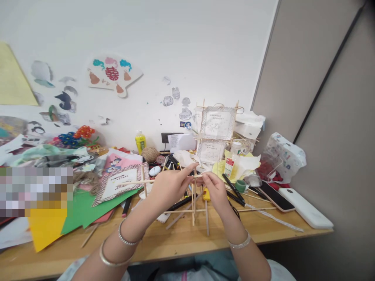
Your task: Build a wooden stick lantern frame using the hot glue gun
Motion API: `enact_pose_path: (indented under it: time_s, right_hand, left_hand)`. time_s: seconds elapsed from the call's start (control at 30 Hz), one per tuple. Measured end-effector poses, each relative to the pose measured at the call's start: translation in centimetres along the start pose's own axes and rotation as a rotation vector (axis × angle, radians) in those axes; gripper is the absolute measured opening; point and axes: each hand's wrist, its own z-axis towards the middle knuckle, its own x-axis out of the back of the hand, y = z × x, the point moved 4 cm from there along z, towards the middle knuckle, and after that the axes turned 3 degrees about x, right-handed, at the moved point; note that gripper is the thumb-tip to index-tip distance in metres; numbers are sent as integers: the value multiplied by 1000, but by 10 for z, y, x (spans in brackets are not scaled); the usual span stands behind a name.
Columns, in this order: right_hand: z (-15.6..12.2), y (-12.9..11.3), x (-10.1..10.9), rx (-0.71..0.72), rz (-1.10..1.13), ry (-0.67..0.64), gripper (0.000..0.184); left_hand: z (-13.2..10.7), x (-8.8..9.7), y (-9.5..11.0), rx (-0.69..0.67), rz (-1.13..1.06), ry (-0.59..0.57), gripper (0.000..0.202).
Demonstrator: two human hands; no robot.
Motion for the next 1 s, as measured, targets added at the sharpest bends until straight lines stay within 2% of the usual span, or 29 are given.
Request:
enact_pose_path:
  time_s: [0.7, 1.0]
  right_hand:
    - [-1, 3, 1, -22, 69, 41, 27]
    - [0, 8, 0, -2, 88, 20, 27]
  left_hand:
    - [-1, -4, -2, -46, -16, 59, 36]
    - [0, -8, -5, -66, -9, 107, 35]
